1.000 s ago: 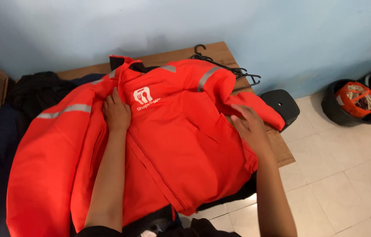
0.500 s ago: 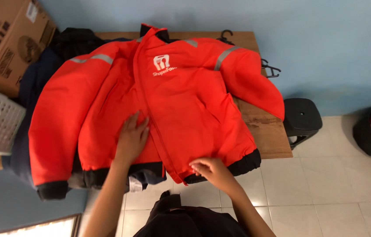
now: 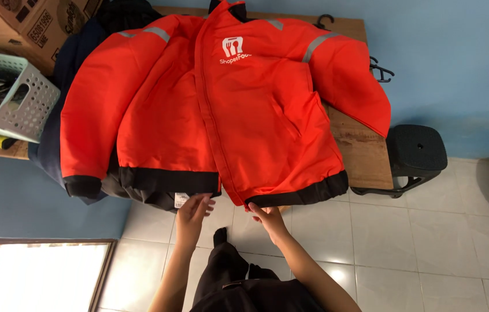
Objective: Hanging a red jacket and a black jacket on wall-mounted hooks using plastic hangers.
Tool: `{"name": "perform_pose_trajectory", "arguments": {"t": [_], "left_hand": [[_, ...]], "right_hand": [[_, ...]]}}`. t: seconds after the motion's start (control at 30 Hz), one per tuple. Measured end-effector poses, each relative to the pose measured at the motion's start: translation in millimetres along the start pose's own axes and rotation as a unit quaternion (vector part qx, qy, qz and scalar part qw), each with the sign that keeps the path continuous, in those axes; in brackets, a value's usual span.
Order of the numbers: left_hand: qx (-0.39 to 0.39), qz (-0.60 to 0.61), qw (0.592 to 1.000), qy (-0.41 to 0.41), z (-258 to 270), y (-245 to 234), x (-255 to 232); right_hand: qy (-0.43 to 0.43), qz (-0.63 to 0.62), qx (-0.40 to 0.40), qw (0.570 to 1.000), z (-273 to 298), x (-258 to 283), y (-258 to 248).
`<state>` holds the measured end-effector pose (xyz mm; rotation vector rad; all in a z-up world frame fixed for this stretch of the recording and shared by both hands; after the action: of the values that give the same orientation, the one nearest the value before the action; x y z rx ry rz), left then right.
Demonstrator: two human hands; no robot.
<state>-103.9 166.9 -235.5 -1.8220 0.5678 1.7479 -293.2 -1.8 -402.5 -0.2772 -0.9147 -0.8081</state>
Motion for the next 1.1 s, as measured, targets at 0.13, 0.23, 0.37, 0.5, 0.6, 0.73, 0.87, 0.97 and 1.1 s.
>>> {"name": "perform_pose_trajectory", "arguments": {"t": [0.13, 0.23, 0.37, 0.5, 0.6, 0.73, 0.87, 0.97, 1.1], "left_hand": [[-0.027, 0.029, 0.999, -0.017, -7.3, 16.7, -13.4], [-0.078, 0.073, 0.991, -0.082, -8.4, 20.8, -2.9], [-0.089, 0.137, 0.983, -0.084, -13.6, 23.7, 12.6], [-0.056, 0.128, 0.986, -0.092, -10.6, 16.2, 15.9], [-0.014, 0.181, 0.978, -0.101, 2.6, 7.4, 19.9], [0.038, 0.294, 0.949, -0.108, 20.7, 0.0, 11.5], [0.061, 0.266, 0.959, -0.075, 29.1, 8.8, -4.3], [0.044, 0.217, 0.973, -0.064, 28.4, 11.4, -7.1], [0.026, 0.216, 0.974, -0.059, 29.3, 16.2, -4.5]], "right_hand": [[-0.042, -0.017, -0.02, 0.999, 42.4, 37.8, 8.8], [-0.014, -0.015, -0.002, 1.0, 54.0, 33.5, 13.7], [-0.083, 0.072, 0.078, 0.991, 70.8, 40.6, 34.7], [-0.084, 0.009, 0.131, 0.988, 104.6, 72.1, 52.2], [-0.029, -0.039, 0.129, 0.99, 128.4, 86.1, 54.7], [-0.049, -0.082, 0.129, 0.987, 135.7, 107.6, 59.3], [-0.079, -0.062, 0.101, 0.99, 126.3, 115.2, 63.1], [-0.105, -0.058, 0.106, 0.987, 120.5, 118.9, 69.8], [-0.102, -0.068, 0.118, 0.985, 124.8, 121.9, 74.8]]}}
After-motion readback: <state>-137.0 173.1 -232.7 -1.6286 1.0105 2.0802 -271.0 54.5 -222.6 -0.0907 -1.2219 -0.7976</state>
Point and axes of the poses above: each hand's wrist, its own z-axis away from the middle knuckle, its own y-axis out of the palm, x = y × z, the point moved 7 cm from there along -z, towards the middle knuckle, and after that the axes turned 7 degrees about y, right-handed, at the moved point
